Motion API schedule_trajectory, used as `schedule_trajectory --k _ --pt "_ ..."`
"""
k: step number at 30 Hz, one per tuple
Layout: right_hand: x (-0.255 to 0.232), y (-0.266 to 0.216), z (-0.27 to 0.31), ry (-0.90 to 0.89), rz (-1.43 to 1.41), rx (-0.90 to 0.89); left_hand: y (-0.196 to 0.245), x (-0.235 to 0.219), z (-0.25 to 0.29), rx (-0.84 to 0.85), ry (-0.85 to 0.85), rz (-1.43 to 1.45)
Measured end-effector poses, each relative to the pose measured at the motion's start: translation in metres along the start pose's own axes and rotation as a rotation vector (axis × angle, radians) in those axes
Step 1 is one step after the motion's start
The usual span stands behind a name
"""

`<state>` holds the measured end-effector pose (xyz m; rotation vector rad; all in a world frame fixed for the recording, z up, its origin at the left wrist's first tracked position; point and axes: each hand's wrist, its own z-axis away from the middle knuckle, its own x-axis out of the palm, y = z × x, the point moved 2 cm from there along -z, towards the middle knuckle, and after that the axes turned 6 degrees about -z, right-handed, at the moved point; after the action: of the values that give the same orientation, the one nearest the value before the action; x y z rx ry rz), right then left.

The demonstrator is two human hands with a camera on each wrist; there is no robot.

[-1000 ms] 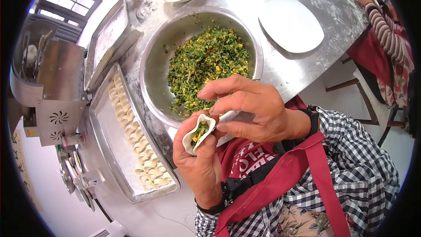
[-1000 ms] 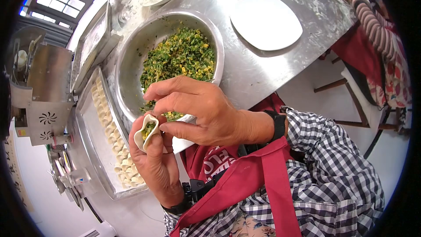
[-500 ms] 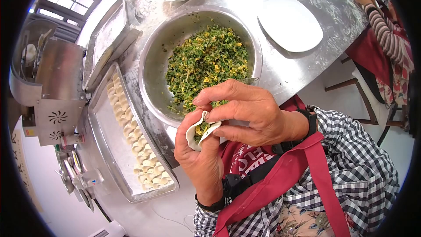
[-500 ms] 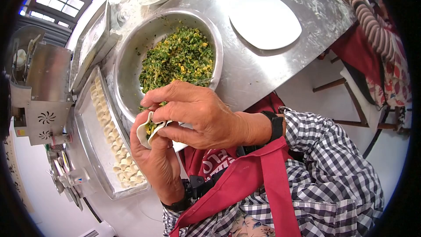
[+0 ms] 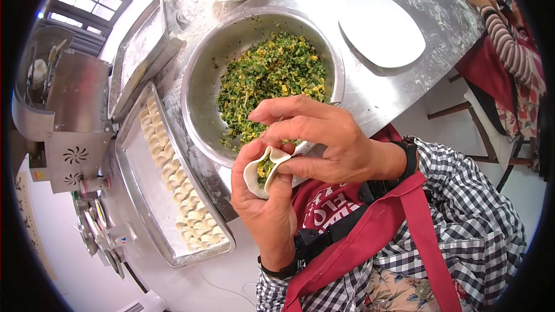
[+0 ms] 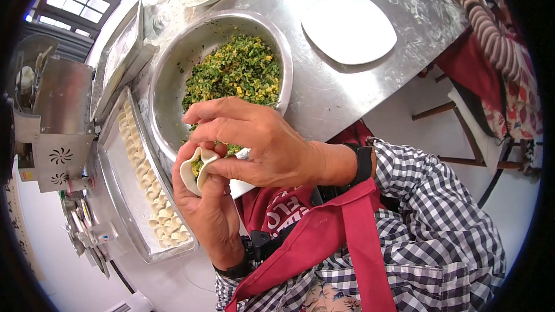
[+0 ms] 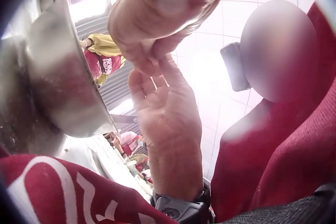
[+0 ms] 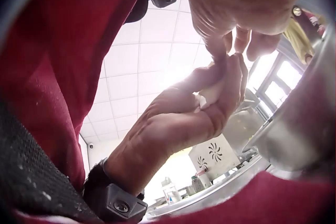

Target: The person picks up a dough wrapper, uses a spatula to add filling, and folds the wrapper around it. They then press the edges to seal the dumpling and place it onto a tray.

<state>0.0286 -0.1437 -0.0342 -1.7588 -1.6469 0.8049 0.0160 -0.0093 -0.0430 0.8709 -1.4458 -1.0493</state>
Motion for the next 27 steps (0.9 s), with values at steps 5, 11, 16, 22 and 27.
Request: schedule_trajectory --k 5,11,16,22,27 --pt "0.001 0.008 0.003 -0.029 -0.13 0.052 -0.002 -0.001 0.0 -0.039 0.024 0.0" --pt "0.0 0.009 0.0 -0.059 -0.091 -0.121 -0.001 0.003 0.001 -0.032 -0.005 0.032" --pt "0.001 0.004 0.002 -0.012 -0.153 0.062 -0.001 0.001 0.001 0.001 -0.015 0.005" --pt "-0.001 0.012 0.001 -0.07 -0.073 -0.086 -0.001 0.001 0.003 -0.005 -0.032 -0.031" --pt "-0.002 0.01 -0.002 -0.11 -0.034 -0.127 -0.002 -0.004 0.003 -0.033 -0.047 -0.043"
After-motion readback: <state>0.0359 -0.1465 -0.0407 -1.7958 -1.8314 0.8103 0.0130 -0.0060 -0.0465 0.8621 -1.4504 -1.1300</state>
